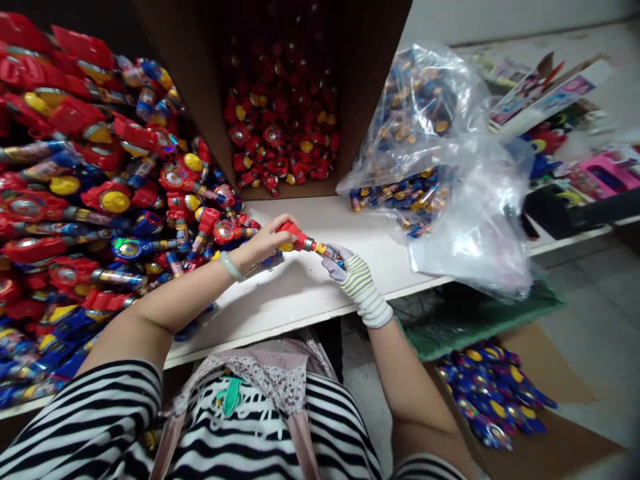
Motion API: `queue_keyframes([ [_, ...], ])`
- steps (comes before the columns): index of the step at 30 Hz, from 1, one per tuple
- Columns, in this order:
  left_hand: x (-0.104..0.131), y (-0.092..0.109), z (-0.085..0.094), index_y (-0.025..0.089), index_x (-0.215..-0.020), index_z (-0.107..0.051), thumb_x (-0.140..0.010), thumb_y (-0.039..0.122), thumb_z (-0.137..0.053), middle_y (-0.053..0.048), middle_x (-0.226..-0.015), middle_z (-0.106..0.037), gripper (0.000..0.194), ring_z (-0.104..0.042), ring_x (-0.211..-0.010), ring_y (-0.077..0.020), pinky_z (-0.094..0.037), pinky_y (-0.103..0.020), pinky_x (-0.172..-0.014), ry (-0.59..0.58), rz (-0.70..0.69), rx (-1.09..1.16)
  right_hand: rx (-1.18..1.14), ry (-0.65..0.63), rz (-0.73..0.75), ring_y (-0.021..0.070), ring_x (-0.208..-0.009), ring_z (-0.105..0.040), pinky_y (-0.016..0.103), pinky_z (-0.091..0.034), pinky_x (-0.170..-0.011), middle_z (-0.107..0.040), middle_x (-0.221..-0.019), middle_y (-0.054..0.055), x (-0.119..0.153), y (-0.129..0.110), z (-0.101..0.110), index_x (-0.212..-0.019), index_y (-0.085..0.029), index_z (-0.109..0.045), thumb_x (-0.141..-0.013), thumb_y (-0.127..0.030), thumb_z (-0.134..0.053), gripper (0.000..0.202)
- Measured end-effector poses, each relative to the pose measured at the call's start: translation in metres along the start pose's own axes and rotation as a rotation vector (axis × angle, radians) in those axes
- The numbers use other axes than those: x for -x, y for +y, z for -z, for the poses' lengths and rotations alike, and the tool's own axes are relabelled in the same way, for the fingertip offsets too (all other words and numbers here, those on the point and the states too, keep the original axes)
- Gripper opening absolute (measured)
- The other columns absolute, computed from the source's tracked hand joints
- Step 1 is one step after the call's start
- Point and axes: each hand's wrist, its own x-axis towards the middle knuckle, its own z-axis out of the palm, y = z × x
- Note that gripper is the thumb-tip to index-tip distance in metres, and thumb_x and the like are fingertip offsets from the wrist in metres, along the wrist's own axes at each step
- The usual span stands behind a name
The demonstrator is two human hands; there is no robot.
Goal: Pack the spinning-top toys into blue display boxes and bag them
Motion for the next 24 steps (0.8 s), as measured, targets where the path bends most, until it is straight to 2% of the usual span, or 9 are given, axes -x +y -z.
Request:
queue_keyframes([
  [3, 0.003, 0.006, -0.001, 0.017, -0.087, -0.055, -0.07, 0.029, -0.061, 0.0, -0.08, -0.057, 0.022, -0.055, -0.072, -0.0124, -0.045, -0.024, -0.064, 0.006, -0.011, -0.043, 0.294, -0.029, 0.087, 0.0287, -0.11, -0.066, 0.039, -0.051, -0.093, -0.071, -0.122, 0.014, 0.004, -0.008, 0.001, -0.122, -0.019, -0.066, -0.091, -0.051, -0.052, 0.047],
  [8, 0.003, 0.014, -0.01, 0.017, -0.079, -0.052, -0.073, 0.03, -0.056, 0.0, -0.072, -0.054, 0.015, -0.051, -0.067, -0.0116, -0.041, -0.024, -0.061, 0.104, -0.059, -0.107, 0.606, -0.077, 0.13, 0.0277, -0.097, -0.068, 0.033, -0.049, -0.08, -0.072, -0.118, 0.015, 0.007, -0.019, 0.0, -0.124, -0.019, -0.066, -0.097, -0.051, -0.042, 0.049],
  [10, 0.002, 0.018, -0.011, 0.017, -0.078, -0.052, -0.073, 0.03, -0.054, 0.0, -0.071, -0.053, 0.014, -0.05, -0.066, -0.0116, -0.041, -0.024, -0.06, 0.08, -0.066, -0.137, 0.639, -0.069, 0.125, 0.0263, -0.091, -0.068, 0.031, -0.046, -0.077, -0.074, -0.112, 0.015, 0.008, -0.021, -0.002, -0.12, -0.018, -0.067, -0.096, -0.052, -0.043, 0.049],
  [13, 0.002, 0.025, -0.009, 0.017, -0.075, -0.052, -0.068, 0.026, -0.054, 0.001, -0.07, -0.053, 0.011, -0.048, -0.066, -0.0119, -0.04, -0.024, -0.061, -0.079, -0.123, -0.287, 0.467, -0.092, 0.093, 0.022, -0.079, -0.064, 0.029, -0.042, -0.071, -0.074, -0.095, 0.012, 0.013, -0.02, -0.011, -0.102, -0.02, -0.069, -0.092, -0.058, -0.046, 0.046],
  [15, 0.002, 0.028, -0.007, 0.017, -0.072, -0.052, -0.064, 0.023, -0.053, 0.001, -0.069, -0.052, 0.01, -0.047, -0.067, -0.0119, -0.04, -0.024, -0.062, -0.156, -0.187, -0.382, 0.15, -0.123, 0.0, 0.0169, -0.065, -0.057, 0.028, -0.04, -0.063, -0.067, -0.076, 0.006, 0.02, -0.018, -0.023, -0.087, -0.021, -0.065, -0.089, -0.065, -0.045, 0.049],
  [18, 0.004, 0.026, -0.006, 0.016, -0.074, -0.054, -0.066, 0.023, -0.052, 0.0, -0.072, -0.054, 0.011, -0.048, -0.069, -0.0127, -0.041, -0.025, -0.065, -0.139, -0.235, -0.375, -0.478, -0.185, -0.254, 0.0096, -0.042, -0.033, 0.024, -0.029, -0.045, -0.042, -0.052, -0.006, 0.032, -0.015, -0.047, -0.081, -0.022, -0.057, -0.087, -0.073, -0.043, 0.054],
  [20, 0.007, 0.024, -0.006, 0.016, -0.077, -0.056, -0.067, 0.024, -0.053, 0.0, -0.073, -0.055, 0.013, -0.049, -0.07, -0.013, -0.041, -0.025, -0.065, -0.129, -0.216, -0.341, -0.75, -0.246, -0.372, 0.0077, -0.036, -0.018, 0.023, -0.02, -0.039, -0.027, -0.047, -0.011, 0.037, -0.013, -0.059, -0.084, -0.023, -0.054, -0.085, -0.077, -0.042, 0.056],
  [22, 0.008, 0.022, -0.005, 0.016, -0.079, -0.057, -0.067, 0.023, -0.053, 0.0, -0.073, -0.055, 0.014, -0.049, -0.069, -0.0127, -0.041, -0.024, -0.063, -0.146, -0.171, -0.328, -0.714, -0.269, -0.369, 0.0084, -0.035, -0.016, 0.023, -0.02, -0.037, -0.023, -0.046, -0.011, 0.038, -0.014, -0.062, -0.084, -0.023, -0.053, -0.086, -0.08, -0.032, 0.061],
  [24, 0.006, 0.021, -0.004, 0.016, -0.076, -0.056, -0.066, 0.021, -0.054, 0.001, -0.071, -0.055, 0.012, -0.049, -0.068, -0.0121, -0.041, -0.023, -0.063, -0.127, -0.126, -0.34, -0.421, -0.218, -0.283, 0.0113, -0.039, -0.031, 0.025, -0.029, -0.041, -0.037, -0.049, -0.006, 0.033, -0.017, -0.057, -0.086, -0.023, -0.056, -0.088, -0.078, -0.026, 0.063],
])
